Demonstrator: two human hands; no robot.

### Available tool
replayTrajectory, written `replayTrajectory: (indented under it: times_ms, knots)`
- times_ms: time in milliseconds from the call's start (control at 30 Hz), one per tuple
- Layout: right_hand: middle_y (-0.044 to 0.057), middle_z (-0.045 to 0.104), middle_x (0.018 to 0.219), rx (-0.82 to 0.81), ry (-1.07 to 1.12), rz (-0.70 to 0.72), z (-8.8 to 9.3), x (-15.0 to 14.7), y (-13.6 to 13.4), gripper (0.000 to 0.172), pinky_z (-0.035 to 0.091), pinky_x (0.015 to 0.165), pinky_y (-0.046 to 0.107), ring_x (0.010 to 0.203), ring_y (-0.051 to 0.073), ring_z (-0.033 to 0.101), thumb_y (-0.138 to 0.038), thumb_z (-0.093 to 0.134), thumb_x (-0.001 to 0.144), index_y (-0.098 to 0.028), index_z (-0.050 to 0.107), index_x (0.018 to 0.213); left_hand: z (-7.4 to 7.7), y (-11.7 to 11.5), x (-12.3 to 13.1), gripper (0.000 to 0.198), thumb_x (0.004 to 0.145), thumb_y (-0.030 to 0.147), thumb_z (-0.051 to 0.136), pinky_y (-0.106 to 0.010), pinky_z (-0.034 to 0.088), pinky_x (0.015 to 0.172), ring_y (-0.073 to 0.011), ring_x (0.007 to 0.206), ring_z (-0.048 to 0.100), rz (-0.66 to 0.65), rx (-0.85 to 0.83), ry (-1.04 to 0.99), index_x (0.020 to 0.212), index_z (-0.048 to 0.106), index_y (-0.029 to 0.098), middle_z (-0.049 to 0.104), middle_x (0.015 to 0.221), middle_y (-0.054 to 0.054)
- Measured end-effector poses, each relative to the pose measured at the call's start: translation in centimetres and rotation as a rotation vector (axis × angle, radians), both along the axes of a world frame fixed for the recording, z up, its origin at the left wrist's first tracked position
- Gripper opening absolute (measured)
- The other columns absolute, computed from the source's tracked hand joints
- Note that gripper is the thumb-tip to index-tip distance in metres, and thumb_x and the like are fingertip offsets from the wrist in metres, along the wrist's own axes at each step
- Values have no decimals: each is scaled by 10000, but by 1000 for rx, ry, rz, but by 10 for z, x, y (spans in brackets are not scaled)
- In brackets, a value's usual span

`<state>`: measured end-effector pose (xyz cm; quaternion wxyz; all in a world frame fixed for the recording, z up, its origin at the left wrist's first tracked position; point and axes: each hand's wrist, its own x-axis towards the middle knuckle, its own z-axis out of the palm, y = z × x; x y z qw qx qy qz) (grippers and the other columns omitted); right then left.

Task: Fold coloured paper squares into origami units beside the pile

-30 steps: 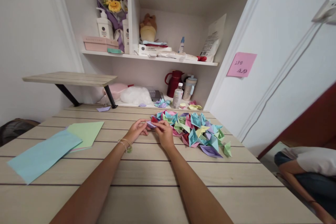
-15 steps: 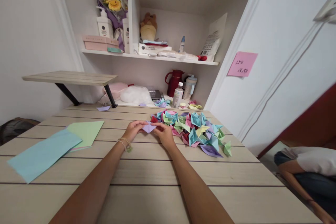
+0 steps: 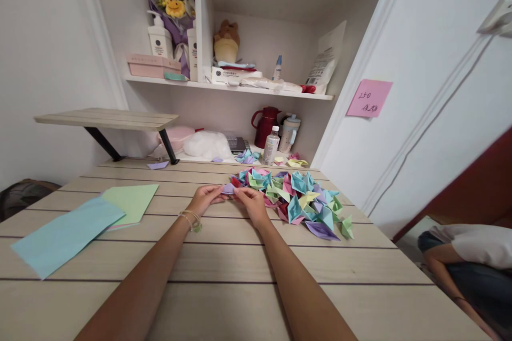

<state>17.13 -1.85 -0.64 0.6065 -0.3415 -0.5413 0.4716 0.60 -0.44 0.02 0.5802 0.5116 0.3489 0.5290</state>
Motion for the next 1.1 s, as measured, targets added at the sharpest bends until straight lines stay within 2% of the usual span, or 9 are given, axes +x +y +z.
replayTrajectory:
  times_ms: [133, 300, 633, 800, 1000, 1100]
  knots:
    - [37, 690, 695, -7, 35, -16, -1, 0, 1, 222, 477, 714, 300, 659, 161, 617, -355, 682, 650, -154, 697, 742, 1, -1, 2, 357, 588, 314, 744, -317, 520, 761, -172, 683, 655, 7, -11, 12, 827, 670, 60, 696, 767, -97]
    - [41, 696, 708, -95, 172, 25, -1, -2, 1, 339, 489, 676, 287, 620, 146, 626, -315, 730, 592, -144, 674, 880, 1, -1, 3, 375, 557, 270, 770, -350, 531, 743, -171, 641, 662, 6, 0, 4, 848, 631, 79, 697, 775, -91]
    - [41, 683, 603, -142, 135, -42, -4, -2, 4, 286, 503, 589, 271, 544, 148, 620, -336, 740, 562, -122, 687, 744, -3, 0, 2, 384, 606, 240, 742, -343, 511, 777, -185, 735, 667, -76, 67, 84, 918, 567, 100, 694, 813, -91]
    - [47, 680, 587, -157, 93, 9, -8, -5, 5, 322, 515, 579, 290, 534, 170, 629, -356, 756, 529, -120, 679, 734, -5, 3, 1, 479, 576, 232, 758, -305, 517, 734, -171, 720, 662, -89, 100, 214, 997, 569, 102, 689, 783, -77]
    - [36, 681, 612, -125, 44, 38, -7, -5, 4, 456, 528, 599, 312, 564, 185, 643, -396, 731, 565, -135, 657, 932, -9, 6, 2, 375, 530, 275, 780, -287, 526, 684, -164, 651, 659, -64, 26, 206, 805, 613, 82, 685, 714, -74]
    - [32, 678, 615, -101, 12, 45, -6, -4, 4, 491, 526, 613, 316, 585, 186, 643, -410, 701, 609, -144, 630, 1016, -9, 6, 2, 364, 516, 267, 787, -283, 527, 667, -157, 626, 654, -55, 12, 184, 771, 600, 87, 680, 694, -64]
